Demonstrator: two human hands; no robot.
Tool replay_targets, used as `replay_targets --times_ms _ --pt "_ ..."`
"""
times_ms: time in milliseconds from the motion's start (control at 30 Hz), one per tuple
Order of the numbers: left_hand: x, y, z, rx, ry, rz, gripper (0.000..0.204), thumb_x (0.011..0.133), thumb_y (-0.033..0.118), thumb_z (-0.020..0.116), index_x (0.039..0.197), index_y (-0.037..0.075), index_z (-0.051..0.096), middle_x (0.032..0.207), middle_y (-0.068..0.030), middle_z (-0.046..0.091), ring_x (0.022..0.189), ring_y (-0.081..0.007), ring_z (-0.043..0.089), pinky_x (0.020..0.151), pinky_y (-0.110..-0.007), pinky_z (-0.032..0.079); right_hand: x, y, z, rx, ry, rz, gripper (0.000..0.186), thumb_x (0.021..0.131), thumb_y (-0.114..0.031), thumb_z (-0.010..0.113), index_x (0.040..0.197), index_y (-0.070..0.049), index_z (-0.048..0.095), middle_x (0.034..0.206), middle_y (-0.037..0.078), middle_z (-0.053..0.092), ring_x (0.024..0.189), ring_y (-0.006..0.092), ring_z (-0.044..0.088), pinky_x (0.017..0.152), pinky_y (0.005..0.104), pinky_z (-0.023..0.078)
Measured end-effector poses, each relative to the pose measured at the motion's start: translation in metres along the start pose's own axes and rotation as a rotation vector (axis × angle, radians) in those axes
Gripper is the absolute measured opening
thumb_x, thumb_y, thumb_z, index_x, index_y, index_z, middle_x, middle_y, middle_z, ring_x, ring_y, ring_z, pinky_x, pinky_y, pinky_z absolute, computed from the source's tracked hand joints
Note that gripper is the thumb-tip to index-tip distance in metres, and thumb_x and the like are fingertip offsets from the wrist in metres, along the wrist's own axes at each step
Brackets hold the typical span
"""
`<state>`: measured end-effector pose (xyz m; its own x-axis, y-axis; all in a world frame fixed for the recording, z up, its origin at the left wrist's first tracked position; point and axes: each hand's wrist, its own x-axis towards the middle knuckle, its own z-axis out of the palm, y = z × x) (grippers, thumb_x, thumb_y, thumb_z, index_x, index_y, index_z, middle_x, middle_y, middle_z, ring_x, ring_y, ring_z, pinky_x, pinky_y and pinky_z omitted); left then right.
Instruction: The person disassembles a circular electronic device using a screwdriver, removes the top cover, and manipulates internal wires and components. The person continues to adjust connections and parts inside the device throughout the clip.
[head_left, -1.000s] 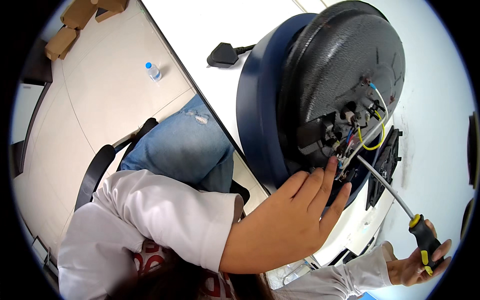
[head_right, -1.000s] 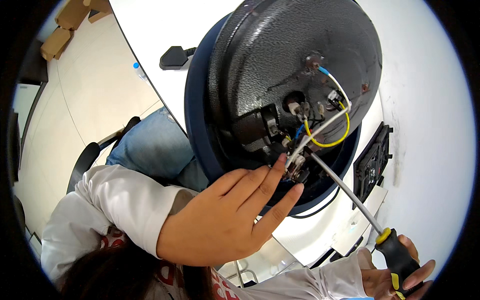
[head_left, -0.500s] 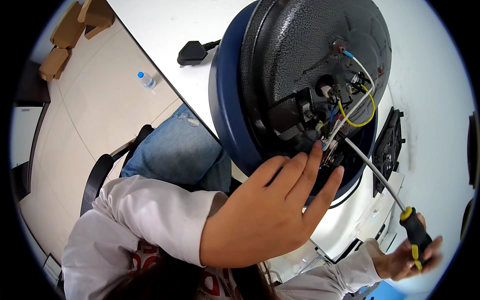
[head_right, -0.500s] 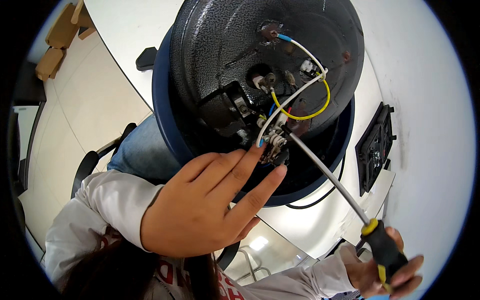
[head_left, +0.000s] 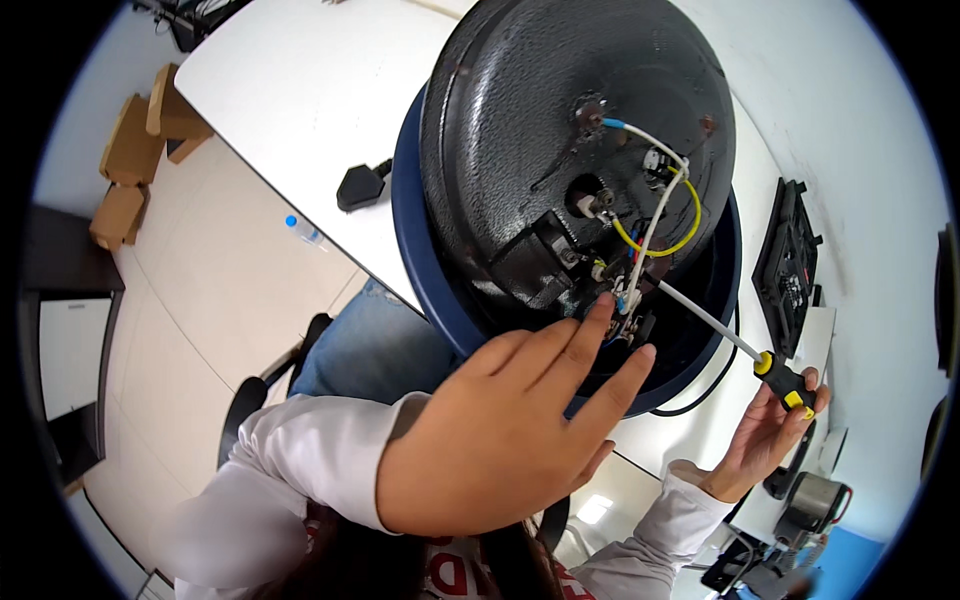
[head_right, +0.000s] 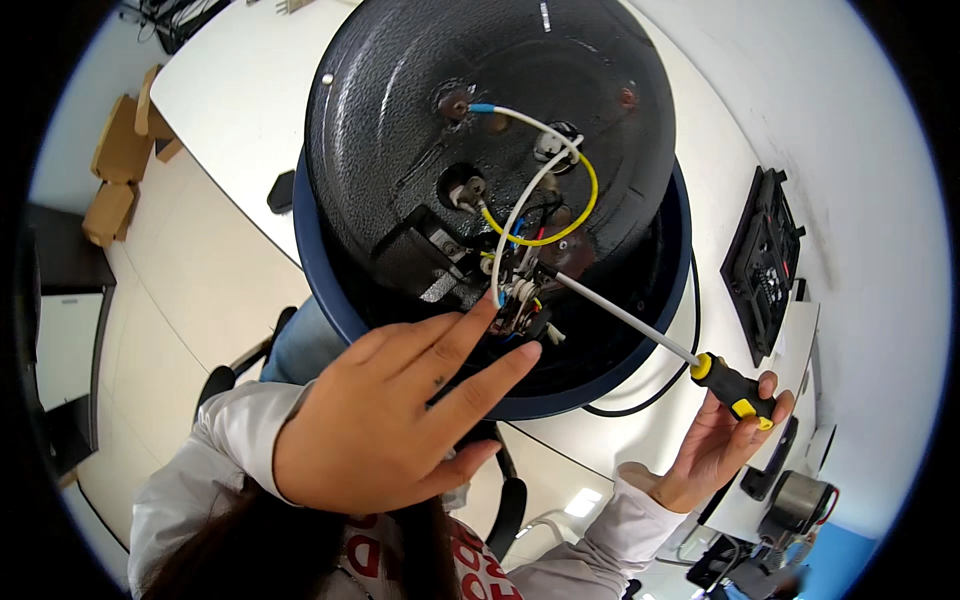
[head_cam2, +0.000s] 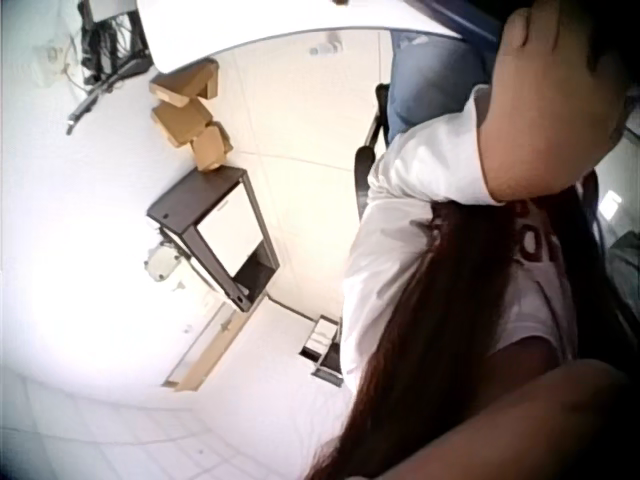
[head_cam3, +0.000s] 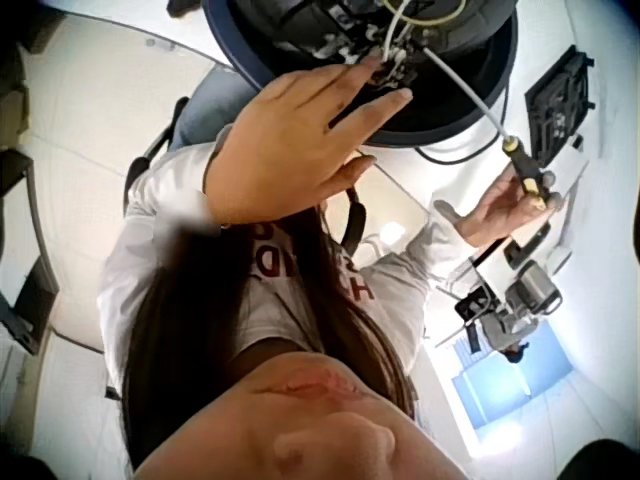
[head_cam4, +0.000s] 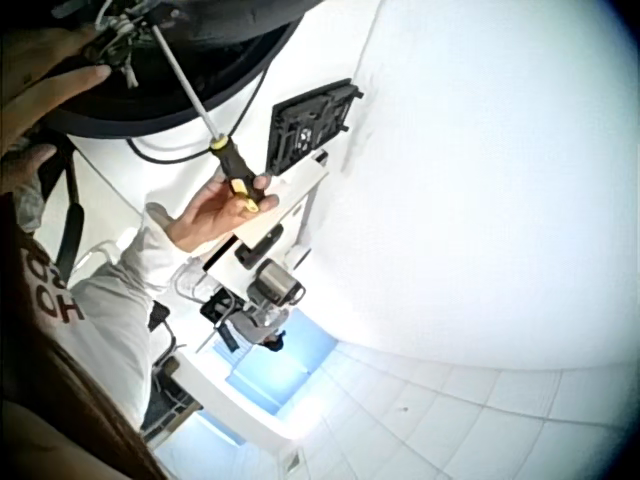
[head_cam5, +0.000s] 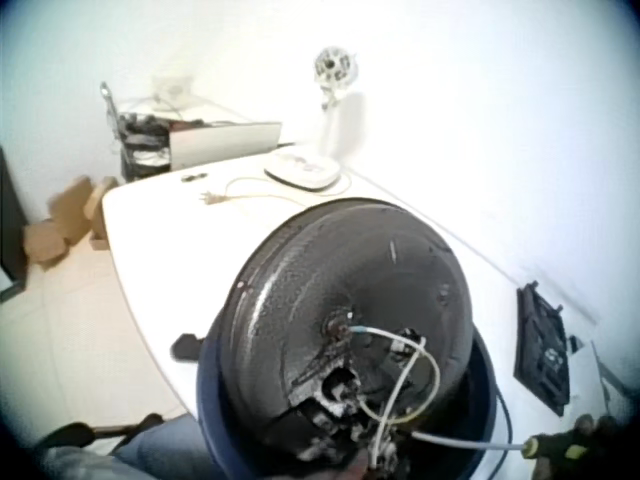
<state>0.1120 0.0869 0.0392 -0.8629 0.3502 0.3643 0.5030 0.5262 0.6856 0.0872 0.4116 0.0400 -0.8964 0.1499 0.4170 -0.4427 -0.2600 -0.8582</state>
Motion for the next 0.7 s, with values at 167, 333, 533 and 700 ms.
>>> replay_targets --times_ms 167,333,533,700 --pt "0.006 -0.017 -0.027 0.041 0.030 0.014 0.041 0.071 0.010 0.072 0.111 0.007 0.065 0.111 -0.0103 0.067 0.101 -0.0300 0.062 0.083 -0.038 0.050 -0.027 -0.012 0.012 -0.218 0.054 -0.136 0.056 0.087 -0.024 0.071 0.133 -0.021 0.040 0.130 0.015 0.048 0.111 0.0409 0.061 0.095 0.0497 0.053" --pt "0.022 -0.025 -0.052 0.121 0.183 0.148 0.027 0.068 -0.004 0.071 0.093 0.006 0.069 0.102 -0.0069 0.069 0.090 -0.0274 0.062 0.075 -0.035 0.049 -0.029 -0.021 0.032 -0.383 0.093 -0.205 0.044 0.081 -0.031 0.076 0.115 -0.030 0.048 0.118 0.005 0.055 0.105 0.0350 0.065 0.089 0.0461 0.058" --pt "0.088 -0.035 -0.062 0.468 0.086 0.496 0.028 0.066 0.002 0.069 0.089 0.014 0.075 0.145 -0.0133 0.042 0.131 -0.0373 0.034 0.103 -0.051 0.035 -0.026 -0.047 0.054 -0.378 -0.286 -0.253 0.037 0.083 -0.030 0.074 0.112 -0.034 0.051 0.112 0.003 0.049 0.105 0.0420 0.061 0.089 0.0535 0.057" --pt "0.110 -0.049 -0.055 0.443 -0.163 0.662 0.021 0.069 0.010 0.066 0.086 0.016 0.076 0.154 -0.0112 0.029 0.140 -0.0405 0.023 0.111 -0.064 0.019 -0.017 -0.056 0.058 -0.394 -0.393 -0.221 0.033 0.085 -0.028 0.071 0.110 -0.035 0.050 0.112 0.005 0.044 0.112 0.0428 0.056 0.087 0.0542 0.058"
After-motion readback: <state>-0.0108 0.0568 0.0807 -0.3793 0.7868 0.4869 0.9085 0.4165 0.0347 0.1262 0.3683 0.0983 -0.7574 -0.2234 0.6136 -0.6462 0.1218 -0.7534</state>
